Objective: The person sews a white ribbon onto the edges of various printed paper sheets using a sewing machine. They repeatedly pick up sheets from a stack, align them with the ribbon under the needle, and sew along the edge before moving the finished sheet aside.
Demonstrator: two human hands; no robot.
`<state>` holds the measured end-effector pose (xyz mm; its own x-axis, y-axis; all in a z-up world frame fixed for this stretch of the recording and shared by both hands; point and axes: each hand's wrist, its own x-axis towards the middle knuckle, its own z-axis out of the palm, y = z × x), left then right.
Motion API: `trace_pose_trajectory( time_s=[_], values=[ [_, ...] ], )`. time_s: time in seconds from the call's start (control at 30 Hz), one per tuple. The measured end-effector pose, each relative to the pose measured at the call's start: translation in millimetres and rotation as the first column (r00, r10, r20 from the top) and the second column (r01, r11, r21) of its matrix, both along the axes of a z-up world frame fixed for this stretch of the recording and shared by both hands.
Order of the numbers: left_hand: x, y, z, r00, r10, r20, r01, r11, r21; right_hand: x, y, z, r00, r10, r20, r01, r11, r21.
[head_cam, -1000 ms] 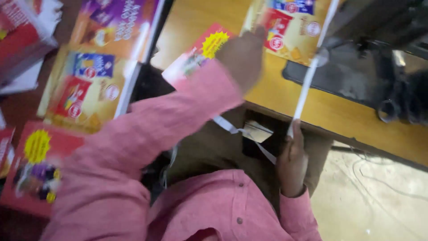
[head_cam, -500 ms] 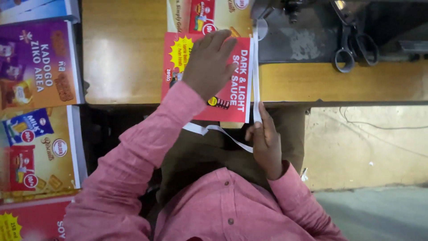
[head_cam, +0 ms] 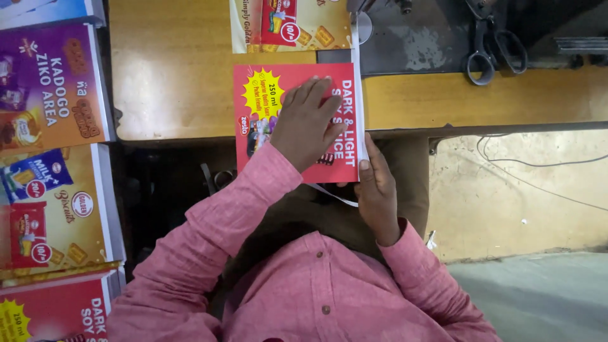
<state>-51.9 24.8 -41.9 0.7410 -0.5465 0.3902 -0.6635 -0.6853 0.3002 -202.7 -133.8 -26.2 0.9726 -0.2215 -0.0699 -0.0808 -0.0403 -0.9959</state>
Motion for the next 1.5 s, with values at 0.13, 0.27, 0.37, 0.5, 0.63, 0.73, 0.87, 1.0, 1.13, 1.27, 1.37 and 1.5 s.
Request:
trace_pose_trajectory(
  time_s=[0.13, 0.27, 0.37, 0.5, 0.63, 0.73, 0.87, 1.0, 1.13, 1.27, 1.37, 1.5],
  values=[
    [7.6, -2.0, -5.1, 0.996, 0.005, 0.085, -0.007, 1.0, 0.027, 0.3, 0.3, -5.3, 0.998, -0.002, 0.058, 0.005, 0.998, -0.057],
    [6.7, -3.7, 31.0, 0.998, -0.057, 0.009, 0.057, 0.997, 0.044, -3.4, -1.7, -4.5, 0.999, -0.009, 0.043, 0.02, 0.966, -0.257],
    [13.8, -10.1, 12.6, 0.984, -0.139, 0.114, 0.137, 0.99, 0.032, -5.0, -0.3, 10.3, 1.0, 0.006, 0.014, 0.001, 0.894, -0.448],
    [25.8, -8.7, -3.6, 0.976, -0.147, 0.159, 0.143, 0.989, 0.036, -0.7, 4.4, 27.6, 1.0, 0.008, 0.028, 0.01, 0.801, -0.599],
    [29.3, -13.8, -6.6, 0.983, -0.136, 0.121, 0.142, 0.989, -0.046, 0.1, 3.5, 28.5, 1.0, 0.01, 0.025, 0.01, 0.724, -0.69],
    [33.6, -16.1, -6.8, 0.986, -0.126, 0.109, 0.134, 0.988, -0.07, 2.8, 5.7, 39.1, 1.0, 0.013, 0.002, -0.008, 0.728, -0.686],
    [35.5, -13.6, -2.8, 0.989, -0.13, 0.068, 0.133, 0.99, -0.038, 2.6, 4.4, 38.5, 0.998, 0.018, -0.055, -0.046, 0.816, -0.577],
    [30.3, -15.3, 19.6, 0.994, -0.099, -0.055, 0.105, 0.986, 0.128, -3.2, -1.8, 17.6, 0.993, 0.02, -0.115, -0.078, 0.849, -0.523],
    [31.1, -15.3, 17.6, 0.995, -0.097, -0.01, 0.097, 0.986, 0.138, -2.0, -2.8, 17.7, 0.994, 0.022, -0.107, -0.072, 0.865, -0.496],
    [31.7, -14.9, 17.9, 0.986, -0.154, 0.063, 0.147, 0.984, 0.095, -2.8, -4.9, 13.0, 0.998, 0.053, -0.039, -0.066, 0.802, -0.593],
    [31.8, -15.0, 19.9, 0.98, -0.176, 0.091, 0.166, 0.98, 0.106, -4.0, -9.1, 0.3, 0.993, 0.106, 0.048, -0.044, 0.725, -0.687],
    [30.0, -16.6, 28.2, 0.981, -0.183, 0.071, 0.171, 0.974, 0.15, -2.5, -8.9, 8.5, 0.993, 0.112, 0.02, -0.062, 0.684, -0.727]
  ],
)
